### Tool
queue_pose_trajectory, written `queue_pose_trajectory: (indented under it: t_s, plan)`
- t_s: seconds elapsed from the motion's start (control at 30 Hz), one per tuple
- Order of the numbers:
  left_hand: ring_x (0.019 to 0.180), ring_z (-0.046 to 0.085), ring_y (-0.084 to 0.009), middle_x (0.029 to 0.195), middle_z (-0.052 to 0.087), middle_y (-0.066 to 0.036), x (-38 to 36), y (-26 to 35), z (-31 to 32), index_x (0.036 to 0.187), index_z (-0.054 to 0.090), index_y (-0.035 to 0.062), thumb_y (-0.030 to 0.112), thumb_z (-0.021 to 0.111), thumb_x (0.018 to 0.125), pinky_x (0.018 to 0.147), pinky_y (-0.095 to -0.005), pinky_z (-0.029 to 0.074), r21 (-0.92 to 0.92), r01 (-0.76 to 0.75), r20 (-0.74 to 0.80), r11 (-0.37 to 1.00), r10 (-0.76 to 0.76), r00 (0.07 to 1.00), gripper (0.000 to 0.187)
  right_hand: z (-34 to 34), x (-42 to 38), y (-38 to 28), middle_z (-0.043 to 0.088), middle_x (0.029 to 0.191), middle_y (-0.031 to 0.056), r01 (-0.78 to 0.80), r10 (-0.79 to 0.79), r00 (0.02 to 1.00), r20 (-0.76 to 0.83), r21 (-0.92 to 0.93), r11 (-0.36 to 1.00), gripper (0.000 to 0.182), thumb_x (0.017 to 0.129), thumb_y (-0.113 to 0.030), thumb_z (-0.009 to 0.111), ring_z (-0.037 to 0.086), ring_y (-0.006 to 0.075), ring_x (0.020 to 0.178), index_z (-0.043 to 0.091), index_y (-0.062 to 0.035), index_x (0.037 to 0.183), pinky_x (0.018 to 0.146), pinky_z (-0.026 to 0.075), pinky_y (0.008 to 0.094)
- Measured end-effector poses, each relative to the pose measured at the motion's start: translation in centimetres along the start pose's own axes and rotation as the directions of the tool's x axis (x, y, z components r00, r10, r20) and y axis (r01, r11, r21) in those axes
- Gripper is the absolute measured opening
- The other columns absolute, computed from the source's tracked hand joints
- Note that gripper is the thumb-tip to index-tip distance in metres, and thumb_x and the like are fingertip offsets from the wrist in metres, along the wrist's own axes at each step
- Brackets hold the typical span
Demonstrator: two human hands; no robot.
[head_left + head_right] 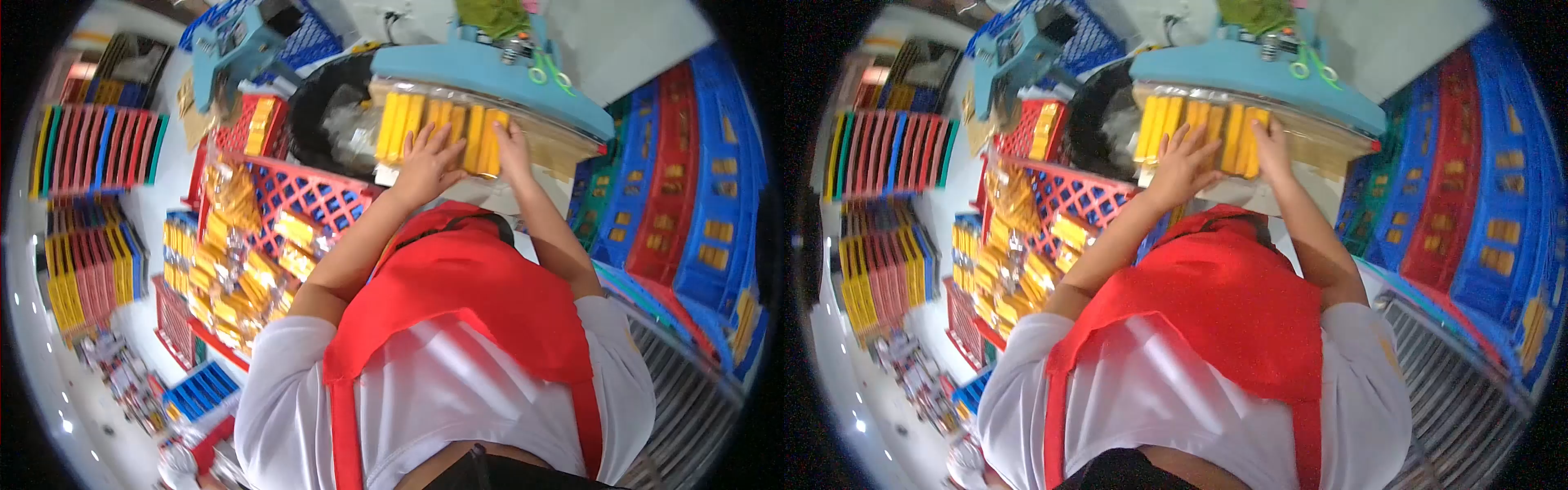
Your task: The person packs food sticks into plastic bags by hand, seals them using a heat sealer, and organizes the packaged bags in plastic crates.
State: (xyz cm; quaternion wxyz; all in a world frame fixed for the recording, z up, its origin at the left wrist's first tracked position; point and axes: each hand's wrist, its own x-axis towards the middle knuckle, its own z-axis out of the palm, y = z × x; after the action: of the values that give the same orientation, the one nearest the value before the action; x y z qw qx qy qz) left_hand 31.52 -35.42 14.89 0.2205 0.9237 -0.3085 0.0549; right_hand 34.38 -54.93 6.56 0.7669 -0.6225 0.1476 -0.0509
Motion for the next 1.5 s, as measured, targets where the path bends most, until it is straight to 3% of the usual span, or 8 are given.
queue_pose_trajectory:
  t_s: [0.3,0.47,0.77,0.97,1.0,1.07,1.27,1.5]
  plan:
    - [0.079,0.053,-0.0320,0.083,0.058,-0.015,-20.6,-12.6,-1.5,0.086,0.060,0.0026,0.006,0.048,0.077,0.070,-0.0374,0.042,-0.302,0.713,-0.458,0.633,-0.752,0.474,0.015,-3.9,-3.6,-3.9,0.050,0.103,0.0062,-0.117,0.088,0.968,-0.234,-0.112,0.987,0.046,0.083,-0.033,0.050,0.047,0.0140,0.091,0.044,0.0002,0.114,0.076,0.039,0.0276]
    - [0.103,0.044,-0.0291,0.115,0.047,-0.011,-29.2,-12.8,1.5,0.109,0.052,0.0146,0.012,0.044,0.078,0.084,-0.0454,0.036,0.329,0.853,-0.047,0.406,-0.895,0.444,0.032,-5.1,-3.2,-5.9,0.052,0.094,0.0039,-0.074,0.025,0.955,-0.294,-0.157,0.985,0.043,0.082,-0.030,0.053,0.048,0.0123,0.083,0.046,-0.0002,0.112,0.071,0.040,0.0257]
    - [0.124,0.023,-0.0290,0.123,0.041,-0.004,-26.9,-18.7,1.9,0.101,0.059,0.0193,0.024,0.043,0.080,0.098,-0.0533,0.018,0.592,0.451,0.279,0.668,-0.694,0.663,0.026,3.2,-2.9,-10.3,0.056,0.085,0.0025,0.145,-0.161,0.986,-0.038,-0.269,0.952,0.034,0.082,-0.023,0.054,0.051,0.0088,0.073,0.050,0.0003,0.107,0.064,0.040,0.0203]
    - [0.064,0.056,-0.0234,0.070,0.060,-0.007,-25.8,-24.3,-3.3,0.074,0.059,0.0066,0.016,0.055,0.070,0.060,-0.0362,0.042,0.058,0.444,-0.374,0.894,-0.393,0.840,0.011,8.3,-5.2,-12.3,0.058,0.093,0.0020,0.222,-0.018,0.873,0.488,-0.364,0.905,0.023,0.083,-0.013,0.052,0.052,0.0081,0.081,0.054,-0.0018,0.103,0.072,0.041,0.0212]
    - [0.057,0.052,-0.0141,0.066,0.058,-0.003,-25.2,-24.2,-3.9,0.074,0.058,0.0051,0.019,0.054,0.078,0.050,-0.0296,0.040,-0.744,0.477,-0.222,0.467,-0.847,0.482,0.015,9.4,-5.8,-12.4,0.057,0.093,0.0024,0.236,-0.008,0.839,0.544,-0.352,0.906,0.022,0.083,-0.014,0.051,0.052,0.0084,0.082,0.054,-0.0016,0.102,0.073,0.041,0.0214]
    - [0.072,0.053,-0.0088,0.078,0.057,-0.004,-22.4,-20.9,-10.1,0.088,0.054,0.0031,0.023,0.047,0.086,0.062,-0.0251,0.044,-0.982,0.151,-0.021,0.110,-0.870,0.493,0.021,11.8,-6.6,-11.9,0.057,0.093,0.0028,0.250,-0.003,0.802,0.597,-0.332,0.909,0.022,0.084,-0.014,0.051,0.052,0.0087,0.083,0.054,-0.0014,0.102,0.074,0.041,0.0216]
    - [0.088,0.052,-0.0208,0.095,0.053,-0.009,-12.5,-14.2,-18.8,0.097,0.049,0.0038,0.027,0.051,0.083,0.079,-0.0330,0.043,-0.988,-0.100,-0.005,-0.117,-0.625,0.781,0.027,18.0,-6.9,-6.7,0.051,0.110,0.0089,-0.707,0.481,0.423,0.768,-0.052,0.705,0.049,0.082,-0.046,0.045,0.054,0.0265,0.093,0.041,-0.0146,0.119,0.073,0.044,0.0356]
    - [0.112,0.039,-0.0258,0.122,0.041,-0.012,-6.2,-7.9,-20.4,0.121,0.034,0.0056,0.050,0.034,0.085,0.095,-0.0382,0.029,-0.788,-0.530,-0.263,-0.314,-0.607,0.750,0.057,20.7,-8.5,-11.2,0.051,0.112,0.0108,-0.767,0.222,0.370,0.902,0.162,0.621,0.057,0.082,-0.053,0.036,0.054,0.0288,0.093,0.036,-0.0135,0.123,0.063,0.048,0.0346]
